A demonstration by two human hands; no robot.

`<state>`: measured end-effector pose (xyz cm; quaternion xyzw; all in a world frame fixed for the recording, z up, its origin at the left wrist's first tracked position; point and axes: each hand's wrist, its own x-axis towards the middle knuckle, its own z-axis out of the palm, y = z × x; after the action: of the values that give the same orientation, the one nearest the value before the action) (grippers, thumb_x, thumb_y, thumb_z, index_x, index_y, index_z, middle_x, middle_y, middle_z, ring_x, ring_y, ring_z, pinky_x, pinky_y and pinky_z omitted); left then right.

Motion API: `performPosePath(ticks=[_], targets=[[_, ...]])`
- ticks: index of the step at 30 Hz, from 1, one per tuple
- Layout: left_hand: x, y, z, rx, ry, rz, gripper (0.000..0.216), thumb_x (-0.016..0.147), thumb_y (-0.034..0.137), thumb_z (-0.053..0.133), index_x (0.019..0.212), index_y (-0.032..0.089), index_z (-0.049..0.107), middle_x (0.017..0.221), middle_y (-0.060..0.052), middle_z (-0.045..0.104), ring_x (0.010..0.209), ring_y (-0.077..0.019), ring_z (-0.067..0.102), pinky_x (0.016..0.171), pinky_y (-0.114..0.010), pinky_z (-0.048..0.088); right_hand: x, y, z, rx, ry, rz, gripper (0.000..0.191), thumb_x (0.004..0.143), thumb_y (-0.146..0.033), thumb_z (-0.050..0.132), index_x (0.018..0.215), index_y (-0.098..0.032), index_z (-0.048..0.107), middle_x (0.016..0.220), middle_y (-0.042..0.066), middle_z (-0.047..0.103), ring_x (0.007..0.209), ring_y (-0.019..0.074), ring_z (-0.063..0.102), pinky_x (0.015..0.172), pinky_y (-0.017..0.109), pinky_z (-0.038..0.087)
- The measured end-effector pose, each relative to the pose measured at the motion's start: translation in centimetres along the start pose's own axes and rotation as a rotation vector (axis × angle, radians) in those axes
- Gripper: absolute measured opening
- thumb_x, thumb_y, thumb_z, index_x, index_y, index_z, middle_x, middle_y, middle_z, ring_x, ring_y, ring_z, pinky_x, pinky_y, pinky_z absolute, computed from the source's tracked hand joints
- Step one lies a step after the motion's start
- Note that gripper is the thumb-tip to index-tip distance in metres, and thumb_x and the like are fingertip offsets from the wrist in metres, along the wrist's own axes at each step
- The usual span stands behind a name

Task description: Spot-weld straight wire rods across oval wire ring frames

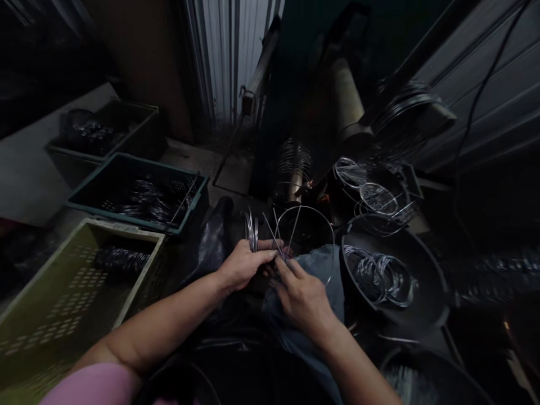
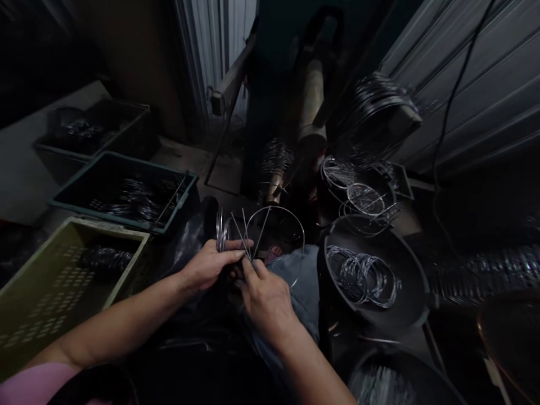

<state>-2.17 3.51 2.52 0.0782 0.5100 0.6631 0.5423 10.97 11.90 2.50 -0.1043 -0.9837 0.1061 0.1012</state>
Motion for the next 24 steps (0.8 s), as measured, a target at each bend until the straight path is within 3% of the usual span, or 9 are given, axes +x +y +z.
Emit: performPosePath(ticks=[10, 24], targets=[[1.7, 1.2, 1.8, -0.012, -0.016, 0.001, 0.028, 0.069, 0.016, 0.063, 0.096, 0.011, 0.067, 0.057, -0.002, 0.064, 0.044, -0.0085, 0.053, 0.047, -0.021, 0.043, 1.0, 2.1, -1.8, 0.064, -0.036, 0.040, 0.038, 0.086, -0.024, 0.043, 0.121, -0.011, 0.048, 0.099, 0.013, 0.059, 0.070, 0.0203, 0.061, 0.058, 0.029, 0.050], [3.3, 1.6, 2.1, -0.013, -0.059, 0.020, 0.032, 0.070, 0.019, 0.063, 0.101, 0.011, 0.065, 0.056, -0.003, 0.063, 0.045, -0.0092, 0.054, 0.046, -0.021, 0.043, 2.4, 3.6, -3.2, 0.052, -0.138, 0.022, 0.037, 0.085, -0.021, 0.042, 0.120, -0.012, 0.048, 0.103, 0.013, 0.057, 0.076, 0.0204, 0.061, 0.060, 0.029, 0.049]])
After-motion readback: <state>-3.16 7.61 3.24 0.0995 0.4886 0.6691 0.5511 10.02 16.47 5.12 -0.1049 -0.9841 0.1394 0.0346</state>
